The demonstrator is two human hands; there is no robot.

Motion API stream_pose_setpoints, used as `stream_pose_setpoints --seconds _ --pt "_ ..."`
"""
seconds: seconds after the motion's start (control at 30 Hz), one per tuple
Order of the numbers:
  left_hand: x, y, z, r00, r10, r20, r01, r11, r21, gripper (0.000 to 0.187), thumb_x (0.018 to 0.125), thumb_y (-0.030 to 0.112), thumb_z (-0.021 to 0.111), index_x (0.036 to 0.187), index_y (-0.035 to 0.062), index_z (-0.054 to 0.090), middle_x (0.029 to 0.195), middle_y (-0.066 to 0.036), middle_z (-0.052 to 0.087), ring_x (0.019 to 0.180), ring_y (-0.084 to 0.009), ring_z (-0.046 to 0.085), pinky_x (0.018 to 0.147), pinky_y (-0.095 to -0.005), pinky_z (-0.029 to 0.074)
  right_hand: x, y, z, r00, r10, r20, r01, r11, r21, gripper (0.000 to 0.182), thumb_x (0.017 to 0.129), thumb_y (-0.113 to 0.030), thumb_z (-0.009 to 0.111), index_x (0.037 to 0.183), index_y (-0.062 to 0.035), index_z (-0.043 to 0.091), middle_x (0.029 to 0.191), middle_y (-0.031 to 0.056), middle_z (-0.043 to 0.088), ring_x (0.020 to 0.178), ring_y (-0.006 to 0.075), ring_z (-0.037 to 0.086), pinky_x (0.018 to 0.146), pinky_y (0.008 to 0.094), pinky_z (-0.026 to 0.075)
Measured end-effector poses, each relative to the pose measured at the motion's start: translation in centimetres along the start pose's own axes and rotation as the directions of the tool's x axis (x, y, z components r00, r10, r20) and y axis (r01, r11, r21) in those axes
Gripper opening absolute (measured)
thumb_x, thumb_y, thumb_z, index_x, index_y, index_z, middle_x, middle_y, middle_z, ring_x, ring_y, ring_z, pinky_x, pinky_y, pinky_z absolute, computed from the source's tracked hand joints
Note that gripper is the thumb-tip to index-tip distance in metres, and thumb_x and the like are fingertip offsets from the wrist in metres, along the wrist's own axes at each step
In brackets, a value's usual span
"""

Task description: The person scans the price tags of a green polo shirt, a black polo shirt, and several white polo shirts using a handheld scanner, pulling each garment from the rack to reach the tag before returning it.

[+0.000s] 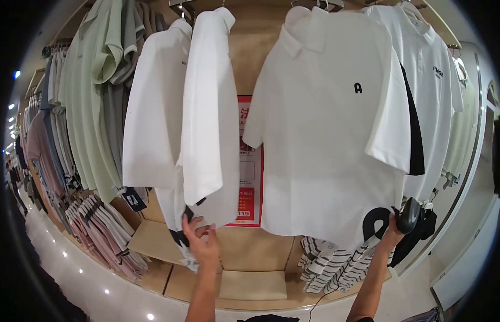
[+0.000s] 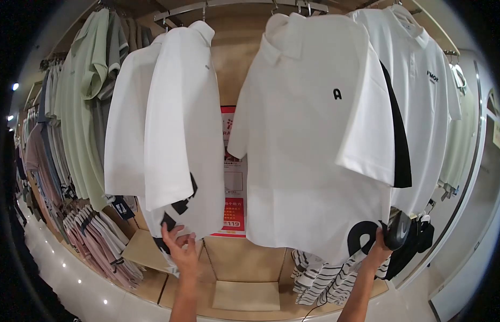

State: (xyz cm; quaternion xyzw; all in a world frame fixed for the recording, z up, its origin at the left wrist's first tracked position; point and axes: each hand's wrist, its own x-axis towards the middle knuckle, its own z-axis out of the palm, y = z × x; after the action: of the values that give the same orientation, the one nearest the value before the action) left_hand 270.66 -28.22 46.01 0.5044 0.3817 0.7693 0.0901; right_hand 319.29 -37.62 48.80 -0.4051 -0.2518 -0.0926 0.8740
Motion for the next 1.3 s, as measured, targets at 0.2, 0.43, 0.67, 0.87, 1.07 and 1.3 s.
stream_pose_setpoints --seconds 0.2,0.43,0.67,0.87,1.07,1.3 --pt "0.4 -2.7 0.2 0.995 0.094 -0.023 -0.091 0.989 0.115 0.05 0.09 0.001 0.064 0.137 0.0027 0.046 0.117 -0.014 0.059 0.094 -0.0185 0.062 0.078 -0.0305 0.051 1.4 1.7 -2.8 0.986 0.134 0.097 -0.137 0.99 0.027 0.037 0.079 -0.006 0.077 0.114 -0.0012 0.065 0.104 0.0035 0.066 0.096 0.0152 0.059 0.092 0.0289 0.042" --pt "-7.9 -8.5 11.7 0.816 -0.237 0.527 0.368 0.917 -0.157 0.049 0.094 0.026 0.067 0.133 0.0042 0.048 0.123 -0.011 0.057 0.114 -0.0221 0.057 0.085 -0.0318 0.05 -0.9 -1.0 -2.5 0.87 0.373 0.322 -0.369 0.926 -0.075 0.04 0.073 -0.011 0.076 0.112 -0.0061 0.065 0.101 0.0023 0.062 0.095 0.0183 0.057 0.091 0.0326 0.04" --pt "-8.7 -10.9 23.7 0.452 -0.658 0.603 0.892 0.354 -0.283 0.062 0.094 0.046 0.061 0.137 0.0042 0.045 0.13 -0.011 0.056 0.122 -0.0239 0.054 0.094 -0.0409 0.048 -2.8 -5.0 -3.1 0.697 0.549 0.46 -0.624 0.781 0.014 0.054 0.071 -0.001 0.074 0.123 -0.0053 0.06 0.108 0.0052 0.064 0.101 0.0206 0.059 0.095 0.0334 0.043" --pt "-8.9 -5.2 23.8 0.547 -0.547 0.634 0.835 0.299 -0.462 0.041 0.097 0.026 0.062 0.128 0.0007 0.053 0.114 -0.012 0.064 0.104 -0.0213 0.063 0.089 -0.0338 0.052 3.3 -4.9 -4.3 0.834 0.413 0.367 -0.409 0.908 -0.092 0.043 0.072 -0.004 0.076 0.112 -0.006 0.063 0.101 0.0016 0.06 0.095 0.0176 0.056 0.092 0.0308 0.041" --pt "-13.6 1.6 13.8 0.668 -0.524 0.528 0.718 0.639 -0.275 0.025 0.098 0.023 0.06 0.106 -0.0009 0.059 0.102 -0.009 0.063 0.088 -0.0127 0.059 0.078 -0.0286 0.049 11.3 0.9 -4.8 0.893 0.258 0.369 -0.274 0.962 -0.009 0.048 0.072 -0.004 0.076 0.119 -0.005 0.063 0.104 0.0025 0.063 0.098 0.0174 0.058 0.093 0.0312 0.042" --pt "-8.1 -1.2 18.2 0.784 -0.363 0.504 0.621 0.493 -0.609 0.046 0.097 0.03 0.061 0.132 0.005 0.044 0.135 -0.014 0.049 0.112 -0.0236 0.06 0.08 -0.033 0.054 11.8 1.6 -1.8 0.853 0.337 0.398 -0.352 0.935 -0.036 0.05 0.072 -0.003 0.077 0.121 -0.0044 0.062 0.11 0.0045 0.064 0.101 0.0206 0.059 0.095 0.0339 0.043"
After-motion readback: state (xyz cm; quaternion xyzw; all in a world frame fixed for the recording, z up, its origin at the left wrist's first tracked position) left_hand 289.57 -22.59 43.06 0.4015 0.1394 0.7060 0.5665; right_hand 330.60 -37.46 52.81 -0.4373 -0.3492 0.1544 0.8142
